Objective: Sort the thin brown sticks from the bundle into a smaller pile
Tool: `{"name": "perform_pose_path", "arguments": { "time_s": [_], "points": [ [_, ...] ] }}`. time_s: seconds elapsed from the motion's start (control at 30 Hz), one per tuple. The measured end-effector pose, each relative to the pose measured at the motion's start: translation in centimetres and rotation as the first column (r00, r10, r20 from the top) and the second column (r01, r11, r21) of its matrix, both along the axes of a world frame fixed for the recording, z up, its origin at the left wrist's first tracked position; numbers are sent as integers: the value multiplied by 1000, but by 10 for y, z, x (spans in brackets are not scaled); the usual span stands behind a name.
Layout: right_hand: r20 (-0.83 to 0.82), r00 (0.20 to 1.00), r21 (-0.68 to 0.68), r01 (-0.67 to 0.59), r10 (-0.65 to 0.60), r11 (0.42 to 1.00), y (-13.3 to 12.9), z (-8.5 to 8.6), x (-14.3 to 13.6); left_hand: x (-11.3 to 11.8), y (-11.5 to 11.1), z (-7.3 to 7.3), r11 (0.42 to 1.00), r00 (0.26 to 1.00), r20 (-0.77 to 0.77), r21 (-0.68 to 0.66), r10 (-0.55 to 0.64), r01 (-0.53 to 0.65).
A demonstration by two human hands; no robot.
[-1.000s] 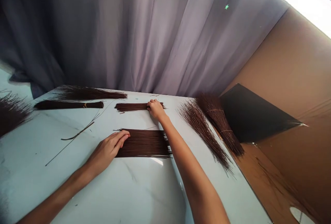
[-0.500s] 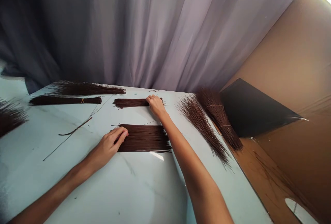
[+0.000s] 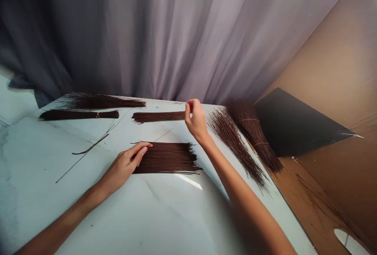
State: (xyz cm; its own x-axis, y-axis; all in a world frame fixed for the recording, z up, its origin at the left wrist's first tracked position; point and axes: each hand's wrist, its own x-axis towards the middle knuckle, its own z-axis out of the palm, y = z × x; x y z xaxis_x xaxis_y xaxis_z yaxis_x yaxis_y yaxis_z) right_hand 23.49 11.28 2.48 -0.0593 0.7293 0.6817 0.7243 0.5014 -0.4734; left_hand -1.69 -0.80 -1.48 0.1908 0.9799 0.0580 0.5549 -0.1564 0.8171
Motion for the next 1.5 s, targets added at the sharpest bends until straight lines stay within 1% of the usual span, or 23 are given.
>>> {"name": "perform_pose_path", "arguments": {
  "time_s": [0.03, 0.07, 0.1, 0.17, 0.23, 0.3, 0.4, 0.5, 0.57, 0.67, 0.77, 1.0, 1.1, 1.27, 1.4, 1.5],
  "points": [
    [-50, 999, 7, 10, -9, 1000, -22, 1, -1, 0, 0, 0, 1000, 1000, 18, -3, 4, -4],
    [-104, 995, -9, -6, 5, 1000, -44, -1, -4, 0, 1, 1, 1000, 999, 41, -3, 7, -7],
    [-135, 990, -40, -40, 34, 998, -67, -6, -9, 1, 1, 1, 1000, 998, 65, -2, 11, -11],
    [-146, 986, -118, -96, 79, 988, -105, -20, -21, 3, 0, 2, 1000, 993, 115, -12, 16, -15],
    [-175, 978, -265, -160, 116, 951, -129, -35, -34, 4, 0, 3, 999, 983, 186, -50, 8, 1],
    [-185, 973, -332, -191, 135, 924, -140, -45, -44, 5, 0, 3, 992, 954, 300, -115, -16, 52],
    [-192, 970, -333, -209, 150, 919, -142, -49, -51, 5, 2, -1, 962, 894, 447, -227, -36, 153],
    [-197, 966, -343, -230, 169, 911, -142, -47, -50, 4, 5, -5, 950, 871, 490, -250, -42, 187],
    [-189, 963, -354, -250, 192, 901, -143, -48, -49, 3, 5, -6, 958, 875, 482, -230, -38, 169],
    [-175, 958, -359, -277, 227, 891, -146, -50, -50, 3, 6, -6, 975, 903, 428, -186, -28, 118],
    [-175, 957, -359, -279, 230, 891, -147, -51, -51, 3, 5, -6, 982, 916, 400, -165, -23, 97],
    [-177, 949, -367, -311, 262, 877, -148, -49, -52, 5, 4, -4, 984, 892, 451, -161, 5, 76],
    [-187, 946, -376, -319, 266, 870, -149, -50, -52, 6, 4, -2, 984, 894, 447, -167, 28, 53],
    [-198, 943, -402, -327, 267, 855, -150, -48, -53, 5, 4, 0, 985, 896, 444, -159, 18, 59],
    [-230, 939, -446, -337, 258, 829, -150, -41, -53, 6, 1, 0, 985, 880, 474, -157, 17, 65],
    [-288, 925, -480, -362, 246, 799, -150, -38, -51, 7, 1, 0, 985, 866, 500, -159, 22, 66]
  ]
}}
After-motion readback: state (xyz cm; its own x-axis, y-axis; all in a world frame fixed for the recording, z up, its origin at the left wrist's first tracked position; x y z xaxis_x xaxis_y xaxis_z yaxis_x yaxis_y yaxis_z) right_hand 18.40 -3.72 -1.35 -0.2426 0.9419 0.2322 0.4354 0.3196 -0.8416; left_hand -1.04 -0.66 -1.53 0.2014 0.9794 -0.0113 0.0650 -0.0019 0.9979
